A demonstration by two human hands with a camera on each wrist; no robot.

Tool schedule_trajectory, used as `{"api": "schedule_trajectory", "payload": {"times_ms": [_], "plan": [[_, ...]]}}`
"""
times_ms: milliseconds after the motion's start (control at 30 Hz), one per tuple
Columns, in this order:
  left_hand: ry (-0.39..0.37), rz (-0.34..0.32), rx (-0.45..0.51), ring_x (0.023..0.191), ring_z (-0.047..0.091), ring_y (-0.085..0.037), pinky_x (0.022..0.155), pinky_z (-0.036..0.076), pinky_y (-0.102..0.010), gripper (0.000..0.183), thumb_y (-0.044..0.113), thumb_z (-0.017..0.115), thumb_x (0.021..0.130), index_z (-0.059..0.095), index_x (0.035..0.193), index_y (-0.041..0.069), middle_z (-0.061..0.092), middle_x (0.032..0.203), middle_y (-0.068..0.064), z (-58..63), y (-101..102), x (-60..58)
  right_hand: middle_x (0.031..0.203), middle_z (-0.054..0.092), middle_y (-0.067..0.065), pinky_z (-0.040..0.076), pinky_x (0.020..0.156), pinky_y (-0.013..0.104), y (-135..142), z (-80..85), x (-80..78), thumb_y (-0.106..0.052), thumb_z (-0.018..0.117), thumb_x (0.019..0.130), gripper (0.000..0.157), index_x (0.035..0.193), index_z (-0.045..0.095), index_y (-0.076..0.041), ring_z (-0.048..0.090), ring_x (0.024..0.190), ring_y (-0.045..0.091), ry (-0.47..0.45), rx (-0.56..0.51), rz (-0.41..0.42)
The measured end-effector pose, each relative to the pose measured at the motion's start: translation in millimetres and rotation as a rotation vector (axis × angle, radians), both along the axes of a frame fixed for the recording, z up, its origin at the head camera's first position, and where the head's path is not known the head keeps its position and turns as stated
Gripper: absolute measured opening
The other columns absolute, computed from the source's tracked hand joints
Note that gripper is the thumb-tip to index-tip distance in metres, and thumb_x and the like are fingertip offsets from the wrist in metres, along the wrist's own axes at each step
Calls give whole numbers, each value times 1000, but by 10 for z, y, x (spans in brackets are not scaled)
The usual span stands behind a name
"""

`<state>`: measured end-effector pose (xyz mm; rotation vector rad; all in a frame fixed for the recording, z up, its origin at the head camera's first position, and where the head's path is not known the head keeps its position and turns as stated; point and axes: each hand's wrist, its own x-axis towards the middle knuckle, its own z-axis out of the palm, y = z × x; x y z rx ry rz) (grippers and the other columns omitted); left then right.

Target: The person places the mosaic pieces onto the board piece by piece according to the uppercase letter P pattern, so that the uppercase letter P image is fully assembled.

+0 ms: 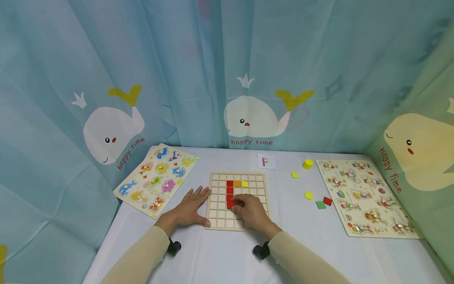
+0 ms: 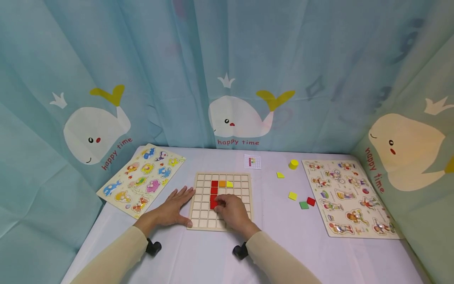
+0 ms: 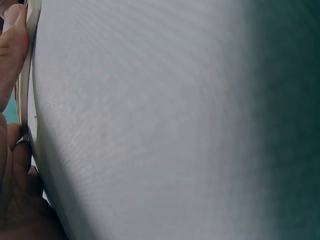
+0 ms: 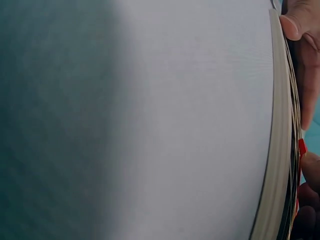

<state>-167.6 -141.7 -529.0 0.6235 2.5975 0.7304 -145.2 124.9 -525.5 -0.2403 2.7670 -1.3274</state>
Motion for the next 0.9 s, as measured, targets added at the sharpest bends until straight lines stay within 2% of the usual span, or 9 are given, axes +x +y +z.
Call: {"api": "schedule_trajectory", "payload": {"times_ms": [333,600,900], "plan": [[3,-1,8,166,4,-25,136,-2,-50,120,57,90,76,25,169,18,20,177,-1,-19,-7,-4,99,73,-2,56,85,35,-35,-2,19,-10,84,89,22,110,80,-9,60,90,14,45,102,20],[-2,3,5,166,4,-25,136,-2,-51,121,57,90,75,25,170,18,19,178,-1,-17,-1,-3,99,74,-3,57,83,34,-40,14,28,-10,83,89,21,110,80,-9,61,90,12,57,115,20],[5,-1,4,166,4,-25,136,-2,-50,120,57,89,75,26,169,19,19,177,-1,-16,-2,-3,101,75,-3,58,87,37,-35,13,23,-11,83,90,24,113,80,-8,63,94,14,63,136,28]]}}
